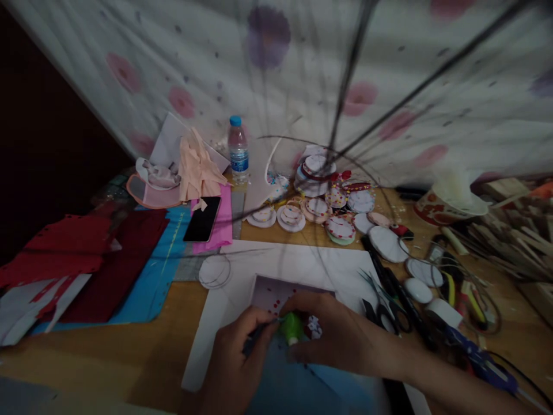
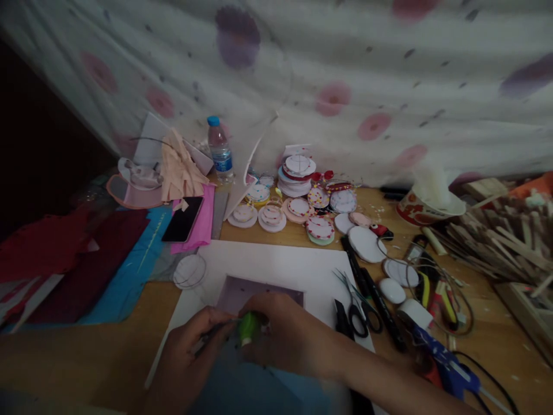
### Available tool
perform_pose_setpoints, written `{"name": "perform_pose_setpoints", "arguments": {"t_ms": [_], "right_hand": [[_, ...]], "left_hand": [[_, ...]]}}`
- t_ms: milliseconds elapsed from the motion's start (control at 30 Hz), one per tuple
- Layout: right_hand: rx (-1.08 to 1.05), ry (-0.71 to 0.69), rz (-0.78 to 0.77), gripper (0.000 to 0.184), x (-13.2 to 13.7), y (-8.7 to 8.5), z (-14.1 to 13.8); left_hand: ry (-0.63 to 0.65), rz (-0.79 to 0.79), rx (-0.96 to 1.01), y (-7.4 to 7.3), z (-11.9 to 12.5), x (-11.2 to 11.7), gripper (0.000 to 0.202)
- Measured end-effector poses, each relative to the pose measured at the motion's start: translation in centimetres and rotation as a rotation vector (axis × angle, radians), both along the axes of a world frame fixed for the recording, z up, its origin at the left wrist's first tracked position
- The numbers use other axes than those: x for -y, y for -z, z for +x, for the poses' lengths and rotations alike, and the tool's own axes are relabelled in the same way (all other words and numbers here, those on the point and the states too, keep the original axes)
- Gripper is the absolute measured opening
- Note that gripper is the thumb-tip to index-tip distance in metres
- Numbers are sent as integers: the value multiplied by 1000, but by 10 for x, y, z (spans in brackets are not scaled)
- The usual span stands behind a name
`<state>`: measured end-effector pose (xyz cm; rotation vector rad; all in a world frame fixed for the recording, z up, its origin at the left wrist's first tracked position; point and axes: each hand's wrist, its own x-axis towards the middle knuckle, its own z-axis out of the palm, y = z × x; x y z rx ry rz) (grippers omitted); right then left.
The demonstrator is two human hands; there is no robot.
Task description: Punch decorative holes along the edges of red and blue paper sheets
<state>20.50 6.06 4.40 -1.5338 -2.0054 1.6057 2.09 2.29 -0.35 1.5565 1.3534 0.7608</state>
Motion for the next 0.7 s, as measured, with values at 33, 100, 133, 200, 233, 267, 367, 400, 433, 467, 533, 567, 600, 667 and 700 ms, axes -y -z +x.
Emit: {"name": "perform_pose_setpoints", "arguments": {"t_ms": [33, 100, 133, 200, 233, 267, 367, 400, 433, 467, 533, 567, 600, 667, 700], "right_hand": [[3, 0, -8, 21, -1, 0, 0], [-3, 2, -23, 22, 0, 1, -1], [-3, 8, -24, 22, 0, 3, -1], [-1, 26, 11, 19, 3, 7, -3], [-1, 32, 46, 17, 5, 10, -4], [-4, 32, 90, 16, 6, 12, -5], [-5, 6, 234, 16, 9, 19, -6], [-4, -5, 282, 16, 10, 20, -5], [-3, -17, 330, 15, 10, 22, -5], [-4, -28, 373, 16, 9, 23, -5], [-11, -51, 432, 21, 9, 23, -4], [-7, -62, 439, 24, 8, 22, -4], [0, -75, 434, 25, 8, 22, -4], [23, -98, 418, 25, 8, 20, -6], [33, -109, 411, 24, 8, 19, -7]], "left_hand": [[-6, -5, 0, 0, 0, 0, 14], [-8, -7, 5, 0, 0, 0, 14], [-7, -6, 8, 1, 0, 0, 14], [2, -7, 14, 1, 1, -1, 15], [8, -13, 14, 2, 1, -1, 15], [11, -22, 12, 2, 1, -2, 15], [29, -65, -4, 1, 1, -7, 15], [43, -71, -9, -1, 0, -8, 14], [62, -73, -16, -3, 0, -10, 11], [85, -70, -28, -5, -2, -12, 10], [150, -53, -63, -10, -5, -16, 26], [193, -48, -88, -13, -6, -17, 37], [236, -45, -115, -14, -8, -19, 44], [310, -51, -162, -17, -9, -23, 46], [336, -58, -182, -18, -10, -25, 44]]}}
